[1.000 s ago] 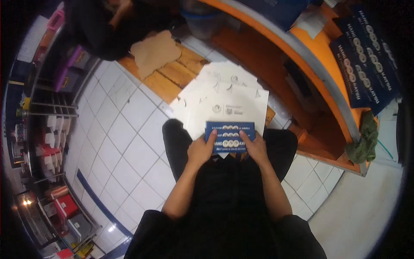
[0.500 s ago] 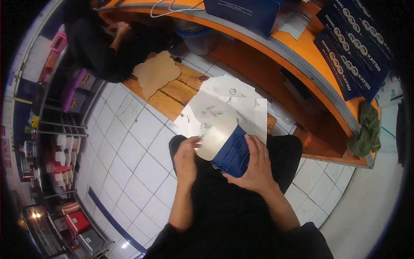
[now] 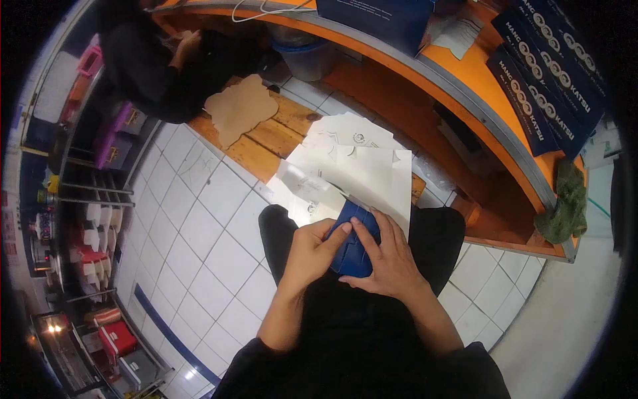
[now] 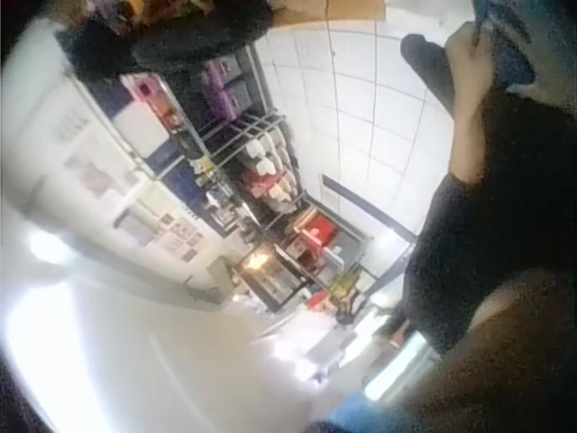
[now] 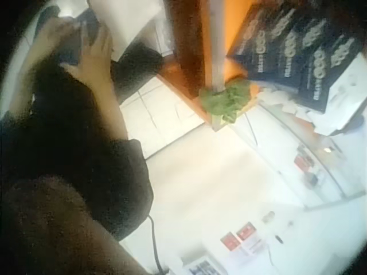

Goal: Assembling cardboard food boxes and inserts for packaging.

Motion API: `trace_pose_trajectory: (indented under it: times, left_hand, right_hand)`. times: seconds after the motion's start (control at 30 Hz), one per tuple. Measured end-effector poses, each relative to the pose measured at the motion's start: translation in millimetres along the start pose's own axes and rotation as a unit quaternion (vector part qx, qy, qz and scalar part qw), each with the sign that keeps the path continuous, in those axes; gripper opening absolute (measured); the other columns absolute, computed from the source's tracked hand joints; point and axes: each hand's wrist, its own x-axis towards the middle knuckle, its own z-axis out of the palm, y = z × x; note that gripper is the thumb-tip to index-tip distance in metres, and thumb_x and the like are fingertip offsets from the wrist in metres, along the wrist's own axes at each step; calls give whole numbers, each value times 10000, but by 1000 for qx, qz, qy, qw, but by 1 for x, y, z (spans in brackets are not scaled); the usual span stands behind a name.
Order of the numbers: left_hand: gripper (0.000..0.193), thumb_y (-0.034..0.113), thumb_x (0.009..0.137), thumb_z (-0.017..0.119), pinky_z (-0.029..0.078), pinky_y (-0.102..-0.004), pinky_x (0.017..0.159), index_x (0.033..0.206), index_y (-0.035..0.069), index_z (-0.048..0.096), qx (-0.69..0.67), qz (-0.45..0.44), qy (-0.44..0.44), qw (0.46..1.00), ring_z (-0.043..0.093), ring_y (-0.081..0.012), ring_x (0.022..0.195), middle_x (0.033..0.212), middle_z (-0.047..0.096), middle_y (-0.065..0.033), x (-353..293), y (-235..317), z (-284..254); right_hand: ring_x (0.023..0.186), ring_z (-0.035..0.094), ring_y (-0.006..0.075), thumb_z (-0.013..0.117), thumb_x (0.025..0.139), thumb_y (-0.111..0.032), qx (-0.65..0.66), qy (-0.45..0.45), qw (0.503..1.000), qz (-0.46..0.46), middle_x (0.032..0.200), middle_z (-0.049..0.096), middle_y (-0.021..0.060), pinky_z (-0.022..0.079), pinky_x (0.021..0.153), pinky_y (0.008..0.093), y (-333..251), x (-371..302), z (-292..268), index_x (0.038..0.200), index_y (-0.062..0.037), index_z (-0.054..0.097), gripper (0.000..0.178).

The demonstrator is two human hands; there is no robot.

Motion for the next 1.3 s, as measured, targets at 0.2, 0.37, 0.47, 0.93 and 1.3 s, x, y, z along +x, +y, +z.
trace_pose_trajectory:
  times: [0.2, 0.37, 0.47, 0.93, 1.3]
  left_hand:
    - [298, 226, 1002, 669, 446, -258, 563, 885, -46, 695, 62, 20, 58, 996, 517, -46, 628, 646, 624, -17, -8, -5, 7]
    - [282, 221, 1003, 666, 453, -255, 567, 933, -48, 713, 34, 22, 63, 997, 537, -48, 635, 670, 651, -31, -8, -5, 9]
    - [278, 222, 1003, 666, 459, -249, 574, 965, -48, 724, 11, 19, 57, 998, 552, -48, 645, 687, 666, -39, -8, -11, 8]
    - [372, 267, 1020, 626, 425, -325, 532, 819, -42, 670, 143, 23, 50, 988, 491, -110, 555, 592, 545, -171, -5, 6, 4]
    - [447, 346, 1065, 534, 478, -342, 935, 1246, -43, 658, 37, 92, 277, 956, 619, -232, 1051, 1187, 671, -170, 8, -56, -10]
  right_hand:
    - [1389, 353, 504, 894, 681, -465, 36, -36, 999, 8, 1504, 320, 307, 334, 1130, 604, 1, 0, 1, 1589, -82, 271, 1165]
    - [1386, 332, 510, 886, 678, -469, 39, -6, 999, 6, 1503, 292, 320, 324, 1123, 614, 3, 0, 14, 1597, -46, 230, 1205]
    - [1363, 343, 509, 880, 683, -485, 19, -1, 1000, 0, 1492, 294, 327, 324, 1113, 605, 3, 0, 17, 1598, -34, 222, 1214]
    - [1308, 390, 497, 841, 712, -522, -1, 32, 999, -16, 1472, 328, 320, 340, 1087, 600, 5, -2, 20, 1588, -82, 307, 1117]
    - [1404, 399, 372, 748, 883, -401, 375, 96, 898, 209, 1521, 383, 253, 324, 1161, 423, 84, -21, 60, 1588, -10, 306, 920]
